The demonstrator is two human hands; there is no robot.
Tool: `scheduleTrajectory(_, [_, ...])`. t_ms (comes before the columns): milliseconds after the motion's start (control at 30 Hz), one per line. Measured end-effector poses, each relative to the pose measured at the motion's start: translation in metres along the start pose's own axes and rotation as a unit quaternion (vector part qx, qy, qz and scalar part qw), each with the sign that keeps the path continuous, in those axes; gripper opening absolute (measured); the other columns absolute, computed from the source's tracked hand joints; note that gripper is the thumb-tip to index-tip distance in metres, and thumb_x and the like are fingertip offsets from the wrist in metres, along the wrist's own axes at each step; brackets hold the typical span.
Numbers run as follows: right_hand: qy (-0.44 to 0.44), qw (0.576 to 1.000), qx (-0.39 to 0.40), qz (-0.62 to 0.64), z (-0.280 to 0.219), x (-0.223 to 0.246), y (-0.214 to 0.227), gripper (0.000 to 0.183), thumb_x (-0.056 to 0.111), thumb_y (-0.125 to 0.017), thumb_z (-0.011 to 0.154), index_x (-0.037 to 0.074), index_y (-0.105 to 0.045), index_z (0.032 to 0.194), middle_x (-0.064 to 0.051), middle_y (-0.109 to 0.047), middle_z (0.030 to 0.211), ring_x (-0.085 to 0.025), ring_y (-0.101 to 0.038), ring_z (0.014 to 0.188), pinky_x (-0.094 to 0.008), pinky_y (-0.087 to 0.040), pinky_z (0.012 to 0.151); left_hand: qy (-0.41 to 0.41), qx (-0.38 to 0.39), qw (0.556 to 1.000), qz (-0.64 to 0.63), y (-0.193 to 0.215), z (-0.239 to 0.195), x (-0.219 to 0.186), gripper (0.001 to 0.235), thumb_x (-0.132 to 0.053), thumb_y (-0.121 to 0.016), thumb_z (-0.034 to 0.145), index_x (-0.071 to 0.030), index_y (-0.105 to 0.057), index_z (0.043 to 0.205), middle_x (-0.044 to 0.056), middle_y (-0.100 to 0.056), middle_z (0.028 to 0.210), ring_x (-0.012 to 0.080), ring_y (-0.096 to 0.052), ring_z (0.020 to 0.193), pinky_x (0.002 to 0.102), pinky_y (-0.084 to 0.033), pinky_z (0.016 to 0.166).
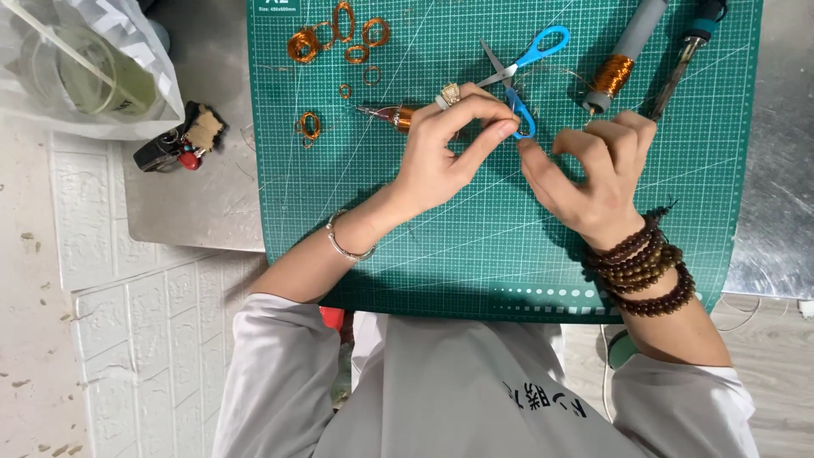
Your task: Assembling small copper components and twisting thin wires on a cutting mat using scissors
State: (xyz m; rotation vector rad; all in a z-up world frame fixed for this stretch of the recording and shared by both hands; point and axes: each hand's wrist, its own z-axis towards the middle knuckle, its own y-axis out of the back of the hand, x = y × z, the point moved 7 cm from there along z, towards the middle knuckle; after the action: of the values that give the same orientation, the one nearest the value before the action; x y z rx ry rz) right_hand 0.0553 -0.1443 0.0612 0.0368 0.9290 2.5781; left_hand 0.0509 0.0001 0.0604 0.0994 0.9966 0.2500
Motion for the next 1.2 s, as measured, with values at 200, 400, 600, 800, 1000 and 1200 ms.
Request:
scheduleTrajectory(200, [0.032, 0.997, -0.064, -0.028, 0.011, 0.009, 0.008, 0.012, 0.006, -0.074, 0.089, 0.011, -0.066, 0.081, -0.005, -0.044, 0.078, -0.023, -0.041, 0.073, -0.043, -0.038, 0.071, -0.049, -0.040, 0.997, -0.044, 0.000, -0.002, 0.009, 0.007, -0.002, -0.061, 0.088, -0.005, -0.065, 0.092, 0.009, -0.063, 0.079, 0.0223, -0.061, 0.071, 0.035, -0.050, 0.066])
scheduleTrajectory(400, [0.002, 0.994, -0.093, -0.049, 0.014, 0.006, 0.008, 0.016, 0.004, -0.074, 0.087, 0.009, -0.064, 0.076, -0.005, -0.046, 0.077, -0.022, -0.040, 0.071, -0.040, -0.037, 0.069, -0.047, -0.035, 0.998, -0.021, 0.001, -0.004, 0.004, 0.007, -0.001, -0.062, 0.087, -0.003, -0.066, 0.093, 0.008, -0.063, 0.081, 0.0199, -0.061, 0.071, 0.032, -0.050, 0.069])
scheduleTrajectory(600, [-0.018, 0.998, -0.024, -0.054, 0.015, 0.002, -0.001, 0.010, 0.008, -0.066, 0.090, 0.006, -0.063, 0.081, -0.009, -0.056, 0.086, -0.026, -0.052, 0.079, -0.042, -0.039, 0.076, -0.057, -0.024, 0.997, 0.036, -0.001, -0.005, 0.000, 0.007, -0.002, -0.062, 0.087, -0.004, -0.065, 0.093, 0.006, -0.063, 0.083, 0.0188, -0.062, 0.073, 0.032, -0.048, 0.071])
scheduleTrajectory(800, [-0.067, 0.995, 0.050, 0.060, 0.001, -0.008, -0.020, 0.006, 0.005, -0.054, 0.095, 0.003, -0.059, 0.092, -0.007, -0.059, 0.079, -0.023, -0.059, 0.067, -0.037, -0.041, 0.074, -0.032, 0.012, 0.999, 0.038, -0.008, -0.008, 0.015, 0.008, -0.001, -0.059, 0.088, -0.003, -0.064, 0.093, 0.008, -0.061, 0.083, 0.0220, -0.061, 0.074, 0.034, -0.047, 0.071])
scheduleTrajectory(1000, [-0.190, 0.953, 0.070, 0.224, -0.007, -0.024, -0.028, 0.003, -0.002, -0.058, 0.093, 0.001, -0.059, 0.093, -0.007, -0.059, 0.075, -0.025, -0.059, 0.063, -0.035, -0.043, 0.061, -0.023, 0.041, 0.998, 0.052, -0.011, -0.007, 0.014, 0.008, -0.001, -0.058, 0.088, -0.003, -0.063, 0.094, 0.009, -0.060, 0.085, 0.0231, -0.060, 0.076, 0.035, -0.046, 0.072])
scheduleTrajectory(1200, [-0.278, 0.888, 0.063, 0.361, -0.013, -0.030, -0.034, 0.003, -0.006, -0.055, 0.094, -0.005, -0.058, 0.094, -0.013, -0.060, 0.072, -0.029, -0.061, 0.062, -0.036, -0.048, 0.060, -0.023, 0.068, 0.993, 0.090, -0.010, -0.005, 0.012, 0.009, -0.007, -0.061, 0.086, -0.006, -0.062, 0.095, 0.005, -0.058, 0.087, 0.0206, -0.060, 0.080, 0.034, -0.044, 0.074])
